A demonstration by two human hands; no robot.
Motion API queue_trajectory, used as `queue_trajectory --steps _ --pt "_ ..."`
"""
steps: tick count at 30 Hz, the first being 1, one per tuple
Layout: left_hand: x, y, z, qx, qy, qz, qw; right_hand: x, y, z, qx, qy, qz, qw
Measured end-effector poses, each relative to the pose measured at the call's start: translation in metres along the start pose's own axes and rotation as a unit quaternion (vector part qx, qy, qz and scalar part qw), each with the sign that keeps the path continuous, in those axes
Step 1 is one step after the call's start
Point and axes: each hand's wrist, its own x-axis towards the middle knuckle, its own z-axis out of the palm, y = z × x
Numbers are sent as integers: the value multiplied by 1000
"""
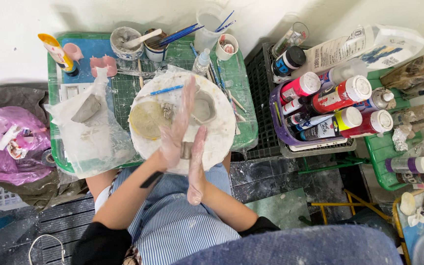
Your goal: The person shapes clay by hand on a banding wheel, first pressing a small hollow form into shape and then rolling a piece of clay into a spherical shape between their palms.
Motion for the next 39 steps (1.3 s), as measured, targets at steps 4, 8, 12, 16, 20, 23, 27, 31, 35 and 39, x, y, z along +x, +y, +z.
queue_trajectory --steps 4,8,12,16,20,23,27,31,35,39 --pt "-9 -1 21 -85 -45 -2 995 26 3 -25 66 154 230 959" --pt "-49 -9 57 -206 -25 -90 974 36 17 -57 -26 44 -146 988" --pt "-64 -72 42 -218 12 -88 972 -11 32 -11 -166 -48 -241 955" --pt "-77 -73 46 -140 -36 -41 989 21 42 -41 -93 -60 -329 938" --pt "-95 -39 64 -204 -57 -90 973 25 37 -65 51 56 -164 983" --pt "-97 -74 51 -335 24 -204 920 -23 33 -12 -129 -48 -232 963" --pt "-107 -76 46 -207 -24 -186 960 -36 63 -13 -40 -86 -161 982" --pt "-86 -19 39 -145 -47 -175 973 0 92 -43 -91 2 37 995" --pt "-46 -7 9 -232 39 -91 968 -23 48 9 -59 -82 -174 979" --pt "-46 -10 2 -81 27 -42 995 -9 30 16 -79 -14 -80 994"
